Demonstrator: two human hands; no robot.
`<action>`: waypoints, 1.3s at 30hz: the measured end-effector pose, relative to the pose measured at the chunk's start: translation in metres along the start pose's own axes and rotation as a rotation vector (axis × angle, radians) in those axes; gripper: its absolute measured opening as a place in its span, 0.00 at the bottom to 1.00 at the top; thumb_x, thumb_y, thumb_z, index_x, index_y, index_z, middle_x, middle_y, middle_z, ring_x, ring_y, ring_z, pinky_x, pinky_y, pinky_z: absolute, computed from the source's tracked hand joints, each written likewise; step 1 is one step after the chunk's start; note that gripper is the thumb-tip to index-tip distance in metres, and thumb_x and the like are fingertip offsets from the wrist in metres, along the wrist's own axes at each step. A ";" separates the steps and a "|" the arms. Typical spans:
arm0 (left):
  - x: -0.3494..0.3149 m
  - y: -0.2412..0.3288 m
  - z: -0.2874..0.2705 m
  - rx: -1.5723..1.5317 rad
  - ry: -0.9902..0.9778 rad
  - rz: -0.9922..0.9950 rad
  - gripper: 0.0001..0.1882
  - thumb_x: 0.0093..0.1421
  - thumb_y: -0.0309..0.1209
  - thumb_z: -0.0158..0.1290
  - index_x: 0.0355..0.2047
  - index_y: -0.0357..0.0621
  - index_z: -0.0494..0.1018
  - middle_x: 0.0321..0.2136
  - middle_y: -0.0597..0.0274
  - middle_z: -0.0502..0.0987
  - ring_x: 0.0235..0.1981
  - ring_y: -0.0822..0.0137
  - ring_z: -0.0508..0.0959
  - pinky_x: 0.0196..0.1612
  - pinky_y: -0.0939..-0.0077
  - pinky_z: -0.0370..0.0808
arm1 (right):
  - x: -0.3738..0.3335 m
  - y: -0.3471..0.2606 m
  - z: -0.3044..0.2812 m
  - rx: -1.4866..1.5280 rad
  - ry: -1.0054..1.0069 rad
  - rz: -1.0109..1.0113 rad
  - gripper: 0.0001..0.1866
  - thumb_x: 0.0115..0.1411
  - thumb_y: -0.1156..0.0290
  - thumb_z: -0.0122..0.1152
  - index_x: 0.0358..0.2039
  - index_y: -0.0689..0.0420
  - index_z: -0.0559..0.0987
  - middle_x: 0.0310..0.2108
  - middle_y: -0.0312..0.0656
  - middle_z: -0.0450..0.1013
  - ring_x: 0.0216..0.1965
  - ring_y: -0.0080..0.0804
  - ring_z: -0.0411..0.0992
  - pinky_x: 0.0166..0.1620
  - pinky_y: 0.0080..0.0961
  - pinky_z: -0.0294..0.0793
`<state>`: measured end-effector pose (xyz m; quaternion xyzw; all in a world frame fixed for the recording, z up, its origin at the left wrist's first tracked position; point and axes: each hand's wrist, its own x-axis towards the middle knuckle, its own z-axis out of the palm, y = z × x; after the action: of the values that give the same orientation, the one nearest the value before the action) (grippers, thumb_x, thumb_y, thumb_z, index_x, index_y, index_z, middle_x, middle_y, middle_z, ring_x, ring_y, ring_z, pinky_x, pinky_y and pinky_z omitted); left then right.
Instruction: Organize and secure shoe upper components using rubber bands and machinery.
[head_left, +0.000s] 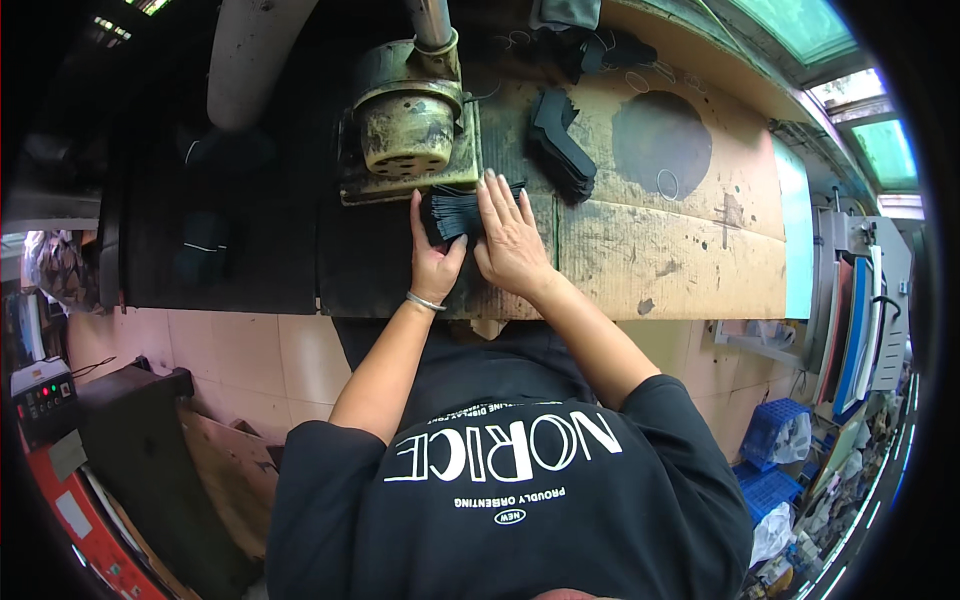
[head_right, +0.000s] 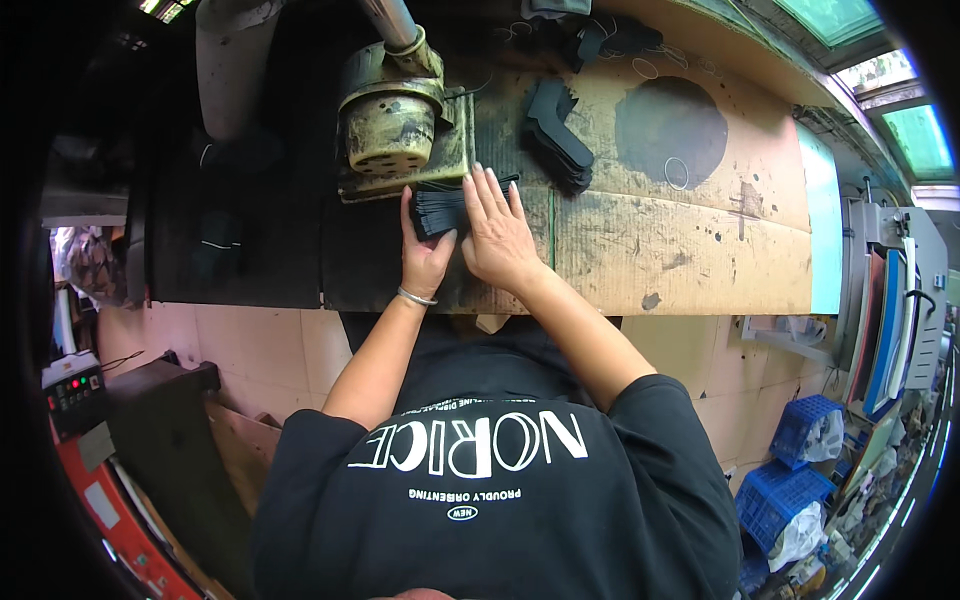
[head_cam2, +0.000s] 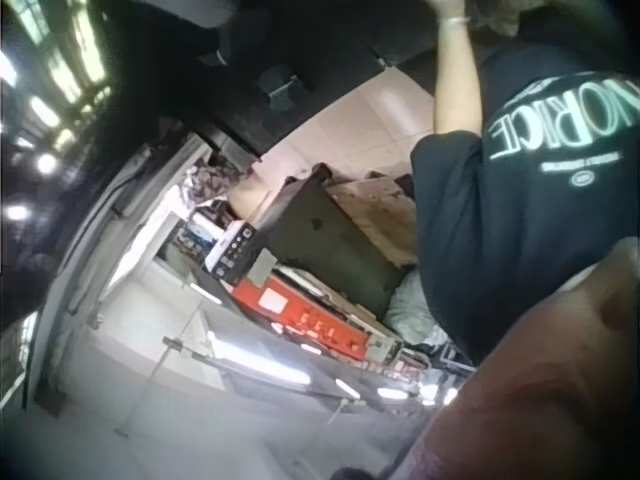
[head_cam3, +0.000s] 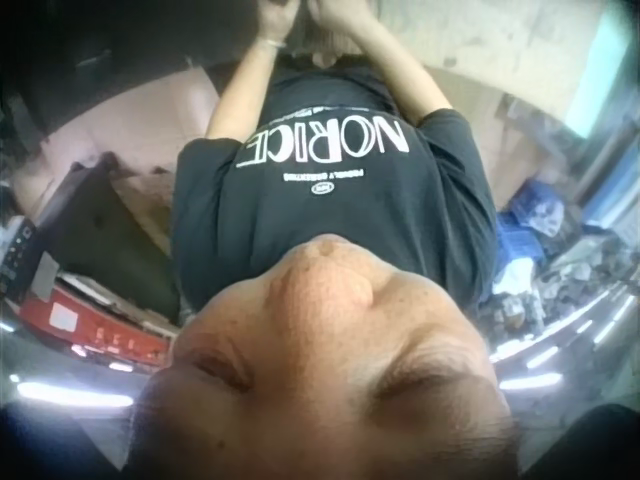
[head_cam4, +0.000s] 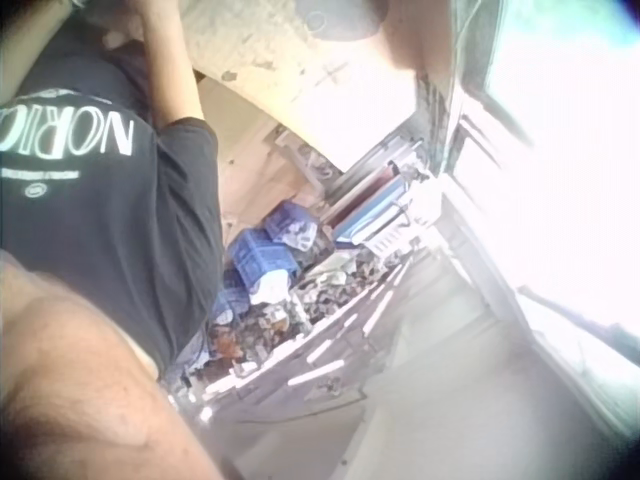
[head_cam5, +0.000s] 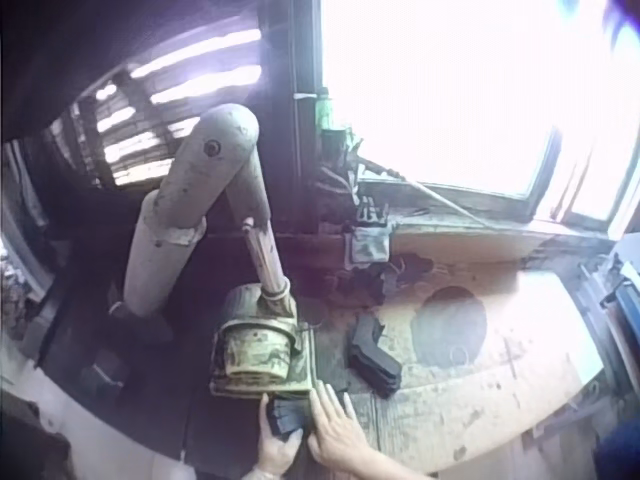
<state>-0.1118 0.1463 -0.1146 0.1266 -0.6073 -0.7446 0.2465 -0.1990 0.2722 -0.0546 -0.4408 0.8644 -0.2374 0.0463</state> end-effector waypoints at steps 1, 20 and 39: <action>0.000 0.002 -0.001 0.003 -0.020 -0.015 0.49 0.54 0.12 0.48 0.70 0.47 0.35 0.59 0.49 0.62 0.58 0.63 0.68 0.59 0.70 0.67 | 0.002 -0.001 0.005 0.017 0.064 -0.011 0.42 0.50 0.70 0.51 0.66 0.69 0.51 0.69 0.59 0.46 0.71 0.50 0.44 0.69 0.50 0.39; 0.012 0.001 -0.027 0.125 -0.186 -0.103 0.33 0.57 0.17 0.53 0.62 0.39 0.55 0.55 0.56 0.69 0.57 0.66 0.70 0.59 0.72 0.66 | 0.000 0.008 0.025 -0.001 0.054 -0.150 0.37 0.52 0.79 0.50 0.65 0.61 0.58 0.65 0.46 0.58 0.68 0.39 0.54 0.68 0.48 0.47; 0.006 0.000 -0.035 0.310 -0.146 -0.027 0.32 0.57 0.21 0.56 0.61 0.37 0.57 0.53 0.54 0.72 0.54 0.64 0.72 0.57 0.72 0.68 | 0.006 -0.014 0.018 -0.118 0.025 0.012 0.34 0.54 0.74 0.50 0.64 0.63 0.61 0.62 0.49 0.60 0.67 0.45 0.53 0.68 0.52 0.46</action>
<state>-0.0997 0.1140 -0.1218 0.1165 -0.7294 -0.6525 0.1693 -0.1870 0.2536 -0.0637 -0.4346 0.8800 -0.1912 0.0109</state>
